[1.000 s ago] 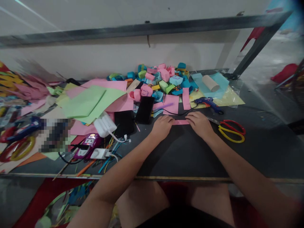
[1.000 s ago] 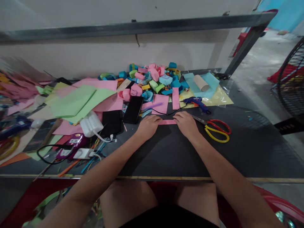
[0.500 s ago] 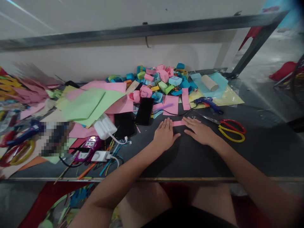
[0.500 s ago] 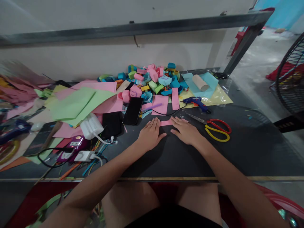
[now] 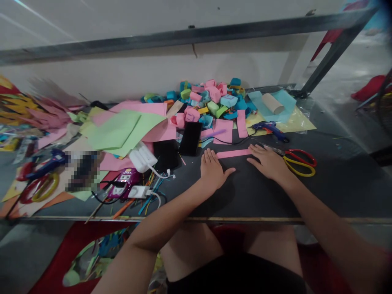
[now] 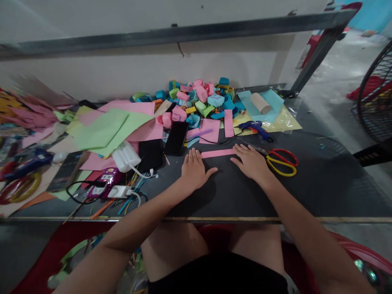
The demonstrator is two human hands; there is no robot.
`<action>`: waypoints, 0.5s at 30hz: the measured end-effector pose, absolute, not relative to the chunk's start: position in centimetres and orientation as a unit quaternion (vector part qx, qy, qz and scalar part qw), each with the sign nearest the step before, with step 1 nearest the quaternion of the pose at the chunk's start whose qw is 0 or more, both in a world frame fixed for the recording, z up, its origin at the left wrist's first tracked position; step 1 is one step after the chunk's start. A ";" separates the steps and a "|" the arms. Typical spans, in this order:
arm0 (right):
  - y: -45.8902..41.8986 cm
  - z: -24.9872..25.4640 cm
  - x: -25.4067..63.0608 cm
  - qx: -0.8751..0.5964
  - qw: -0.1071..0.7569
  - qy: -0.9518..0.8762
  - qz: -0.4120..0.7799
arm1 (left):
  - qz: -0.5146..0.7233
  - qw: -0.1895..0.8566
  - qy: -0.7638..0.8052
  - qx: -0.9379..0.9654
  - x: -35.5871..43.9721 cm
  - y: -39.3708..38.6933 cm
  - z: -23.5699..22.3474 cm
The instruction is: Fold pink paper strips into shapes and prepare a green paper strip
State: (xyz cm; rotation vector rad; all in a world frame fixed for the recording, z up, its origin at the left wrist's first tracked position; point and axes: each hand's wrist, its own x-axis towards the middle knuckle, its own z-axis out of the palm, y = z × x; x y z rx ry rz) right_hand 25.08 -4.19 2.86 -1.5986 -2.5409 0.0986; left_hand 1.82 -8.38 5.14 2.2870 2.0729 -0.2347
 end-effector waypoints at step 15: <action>-1.0 6.3 20.4 -0.529 0.077 -0.834 0.138 | 0.200 0.113 0.492 0.840 -0.3 -2.5 2.6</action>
